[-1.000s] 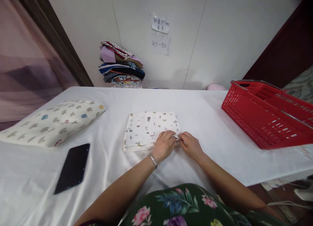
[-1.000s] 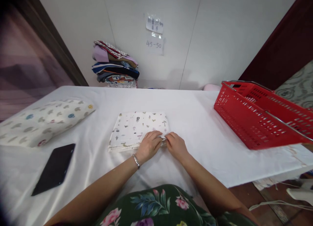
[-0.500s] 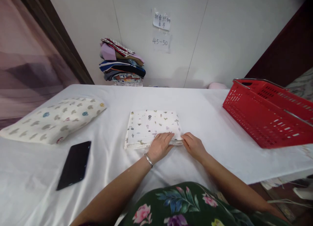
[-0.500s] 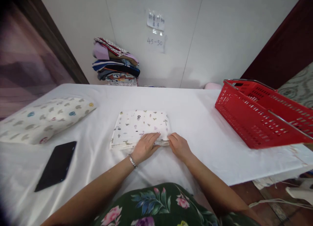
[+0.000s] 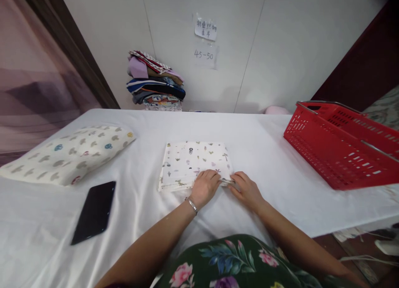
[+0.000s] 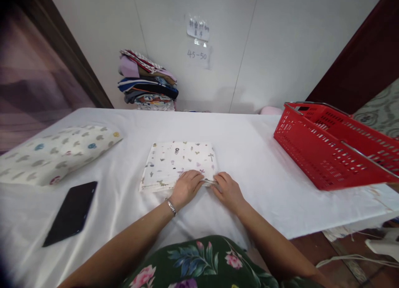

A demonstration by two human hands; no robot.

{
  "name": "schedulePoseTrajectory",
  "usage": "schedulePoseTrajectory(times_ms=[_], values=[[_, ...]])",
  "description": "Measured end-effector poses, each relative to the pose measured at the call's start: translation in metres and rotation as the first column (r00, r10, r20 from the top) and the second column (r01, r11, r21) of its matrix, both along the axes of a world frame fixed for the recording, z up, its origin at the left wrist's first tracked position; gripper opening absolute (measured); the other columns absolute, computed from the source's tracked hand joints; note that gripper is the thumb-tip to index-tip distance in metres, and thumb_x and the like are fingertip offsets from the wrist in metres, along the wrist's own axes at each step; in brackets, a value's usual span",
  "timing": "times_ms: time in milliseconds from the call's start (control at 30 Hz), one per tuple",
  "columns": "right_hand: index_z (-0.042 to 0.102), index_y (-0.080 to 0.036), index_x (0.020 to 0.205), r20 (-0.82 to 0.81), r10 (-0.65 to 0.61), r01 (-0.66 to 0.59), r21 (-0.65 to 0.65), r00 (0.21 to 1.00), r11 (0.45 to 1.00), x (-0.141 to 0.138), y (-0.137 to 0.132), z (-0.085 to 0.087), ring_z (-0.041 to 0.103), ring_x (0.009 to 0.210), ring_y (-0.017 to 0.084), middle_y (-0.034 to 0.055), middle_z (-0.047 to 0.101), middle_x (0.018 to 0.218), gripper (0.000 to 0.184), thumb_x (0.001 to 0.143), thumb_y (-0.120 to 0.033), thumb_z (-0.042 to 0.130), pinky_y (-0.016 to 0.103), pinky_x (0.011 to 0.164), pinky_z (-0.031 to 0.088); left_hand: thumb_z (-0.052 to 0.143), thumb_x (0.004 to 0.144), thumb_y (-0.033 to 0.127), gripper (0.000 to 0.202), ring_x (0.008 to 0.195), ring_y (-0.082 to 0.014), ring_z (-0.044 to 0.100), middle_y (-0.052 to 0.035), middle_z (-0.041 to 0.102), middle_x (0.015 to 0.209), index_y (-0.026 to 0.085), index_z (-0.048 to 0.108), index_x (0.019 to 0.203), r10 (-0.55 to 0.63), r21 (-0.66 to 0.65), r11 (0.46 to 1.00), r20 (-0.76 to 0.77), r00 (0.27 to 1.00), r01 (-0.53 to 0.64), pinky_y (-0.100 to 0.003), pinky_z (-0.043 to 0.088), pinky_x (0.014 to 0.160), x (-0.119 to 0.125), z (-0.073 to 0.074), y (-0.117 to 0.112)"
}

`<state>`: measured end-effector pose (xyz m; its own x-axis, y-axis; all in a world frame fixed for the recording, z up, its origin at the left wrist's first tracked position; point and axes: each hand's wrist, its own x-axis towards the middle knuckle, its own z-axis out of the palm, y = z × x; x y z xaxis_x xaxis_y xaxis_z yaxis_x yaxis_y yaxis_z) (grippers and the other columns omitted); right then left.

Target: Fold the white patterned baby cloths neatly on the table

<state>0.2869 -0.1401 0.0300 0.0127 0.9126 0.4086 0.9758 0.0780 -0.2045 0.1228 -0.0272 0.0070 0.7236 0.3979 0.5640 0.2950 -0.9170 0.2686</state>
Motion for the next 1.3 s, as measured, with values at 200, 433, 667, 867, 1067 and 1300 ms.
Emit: schedulePoseTrajectory(times_ms=[200, 433, 667, 867, 1067, 1300], values=[[0.051, -0.021, 0.105, -0.095, -0.109, 0.101, -0.079, 0.990, 0.992, 0.003, 0.003, -0.006, 0.055, 0.079, 0.016, 0.0040, 0.055, 0.091, 0.022, 0.086, -0.027, 0.043, 0.028, 0.069, 0.046, 0.045, 0.087, 0.029, 0.016, 0.092, -0.0188, 0.051, -0.0048, 0.058, 0.094, 0.020, 0.055, 0.095, -0.011, -0.004, 1.000, -0.010, 1.000, 0.011, -0.035, 0.040, 0.079, -0.001, 0.001, -0.001], [0.051, -0.020, 0.102, -0.155, -0.219, 0.199, -0.133, 0.963, 0.971, 0.000, 0.011, -0.008, 0.053, 0.073, 0.013, 0.0024, 0.054, 0.094, 0.025, 0.077, -0.022, 0.048, 0.025, 0.065, 0.041, 0.050, 0.083, 0.025, 0.012, 0.090, -0.0206, 0.050, -0.0052, 0.056, 0.093, 0.020, 0.054, 0.093, 0.024, 0.028, 0.999, -0.066, 0.998, -0.022, -0.036, 0.040, 0.077, -0.002, 0.007, -0.002], [0.049, -0.019, 0.091, -0.151, -0.172, 0.169, -0.033, 0.973, 0.985, 0.001, 0.019, -0.013, 0.051, 0.071, 0.014, 0.0016, 0.054, 0.084, 0.015, 0.079, -0.018, 0.041, 0.025, 0.062, 0.039, 0.046, 0.082, 0.014, 0.008, 0.081, -0.0197, 0.048, -0.0050, 0.054, 0.086, 0.019, 0.052, 0.084, 0.053, 0.101, 0.994, -0.096, 0.994, -0.044, -0.035, 0.039, 0.071, 0.005, 0.005, 0.000], [0.051, -0.021, 0.094, -0.137, -0.213, 0.193, -0.144, 0.967, 0.971, 0.005, 0.020, -0.016, 0.056, 0.070, 0.015, 0.0008, 0.060, 0.085, 0.018, 0.078, -0.021, 0.043, 0.025, 0.062, 0.039, 0.048, 0.079, 0.012, 0.009, 0.081, -0.0198, 0.048, -0.0047, 0.053, 0.084, 0.019, 0.050, 0.082, 0.045, 0.098, 0.995, -0.145, 0.988, -0.031, -0.035, 0.039, 0.070, -0.003, 0.005, 0.000], [0.050, -0.022, 0.099, -0.147, -0.249, 0.214, -0.221, 0.957, 0.951, 0.004, 0.017, -0.015, 0.058, 0.067, 0.015, 0.0002, 0.064, 0.086, 0.022, 0.080, -0.025, 0.041, 0.025, 0.059, 0.039, 0.051, 0.079, 0.015, 0.007, 0.083, -0.0195, 0.048, -0.0045, 0.052, 0.086, 0.020, 0.050, 0.084, 0.069, 0.075, 0.996, -0.156, 0.985, -0.057, -0.035, 0.039, 0.072, -0.040, 0.007, 0.008], [0.049, -0.023, 0.100, -0.102, -0.279, 0.250, -0.231, 0.955, 0.940, 0.009, 0.020, -0.019, 0.060, 0.068, 0.017, 0.0001, 0.064, 0.085, 0.022, 0.081, -0.030, 0.039, 0.028, 0.060, 0.040, 0.055, 0.078, 0.024, 0.008, 0.082, -0.0203, 0.048, -0.0051, 0.054, 0.085, 0.019, 0.053, 0.085, 0.205, 0.075, 0.978, -0.180, 0.962, -0.194, -0.035, 0.038, 0.071, -0.101, 0.008, 0.028]])
